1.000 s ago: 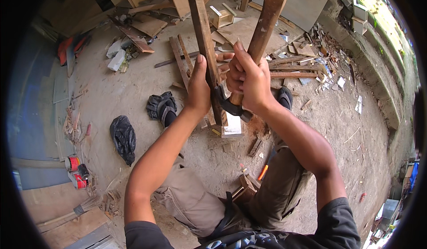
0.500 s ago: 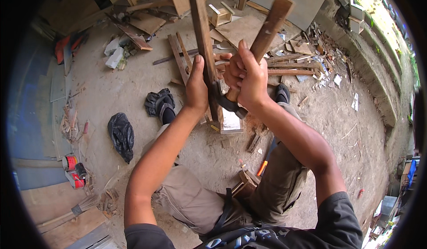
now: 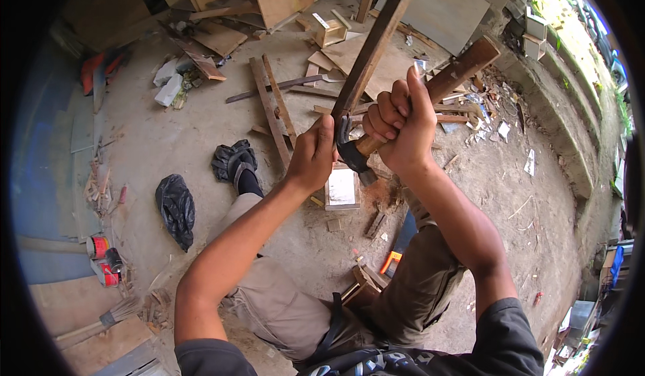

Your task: The person sits on the ground and uses a hand saw to cut a small piece of wood. They then use a hammer to split a longer piece of wood into smaller sections. The person handles various pieces of wood and tools throughout the process.

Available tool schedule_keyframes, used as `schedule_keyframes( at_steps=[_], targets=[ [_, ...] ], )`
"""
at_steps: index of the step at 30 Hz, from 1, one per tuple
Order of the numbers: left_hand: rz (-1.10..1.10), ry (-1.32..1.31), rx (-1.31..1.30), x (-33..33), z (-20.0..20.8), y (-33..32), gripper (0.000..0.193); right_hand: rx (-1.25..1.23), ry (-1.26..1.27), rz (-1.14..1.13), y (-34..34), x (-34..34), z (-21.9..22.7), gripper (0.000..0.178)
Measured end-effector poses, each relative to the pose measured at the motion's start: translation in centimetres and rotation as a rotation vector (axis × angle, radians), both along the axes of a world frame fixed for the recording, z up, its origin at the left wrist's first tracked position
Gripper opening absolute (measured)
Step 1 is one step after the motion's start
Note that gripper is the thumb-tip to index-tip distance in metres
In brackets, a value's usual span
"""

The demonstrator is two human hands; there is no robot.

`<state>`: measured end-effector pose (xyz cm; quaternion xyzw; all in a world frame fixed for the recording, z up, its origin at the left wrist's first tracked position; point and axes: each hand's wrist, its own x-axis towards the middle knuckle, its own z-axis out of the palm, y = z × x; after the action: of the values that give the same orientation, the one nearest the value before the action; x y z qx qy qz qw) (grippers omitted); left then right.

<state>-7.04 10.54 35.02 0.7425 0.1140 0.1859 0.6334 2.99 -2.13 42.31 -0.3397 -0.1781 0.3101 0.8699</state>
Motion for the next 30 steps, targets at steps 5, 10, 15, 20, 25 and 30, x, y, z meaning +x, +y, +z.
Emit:
schedule_keyframes(
  at_steps=[5,10,15,20,25,30],
  targets=[
    [-0.09,-0.01,0.238,1.3,-1.2,1.7,0.06,-0.111,0.103,0.011,-0.1,1.7,-0.3,0.05],
    [-0.112,-0.029,0.326,1.7,-1.1,2.6,0.06,-0.126,0.083,0.07,0.2,2.7,-0.2,0.051],
    [-0.093,0.032,0.315,2.4,-1.0,2.8,0.061,-0.118,0.139,-0.077,0.7,3.1,-1.2,0.046],
    [-0.001,0.235,-0.182,1.0,-0.5,-1.6,0.055,-0.047,0.099,-0.251,0.3,2.7,-1.4,0.045],
    [0.037,0.143,-0.325,0.9,-1.6,-3.3,0.048,-0.064,0.056,-0.29,0.3,2.7,-1.4,0.045],
    [0.032,0.18,-0.12,0.5,-2.3,-3.3,0.047,-0.176,0.08,-0.192,0.1,4.0,-1.1,0.042]
  ],
)
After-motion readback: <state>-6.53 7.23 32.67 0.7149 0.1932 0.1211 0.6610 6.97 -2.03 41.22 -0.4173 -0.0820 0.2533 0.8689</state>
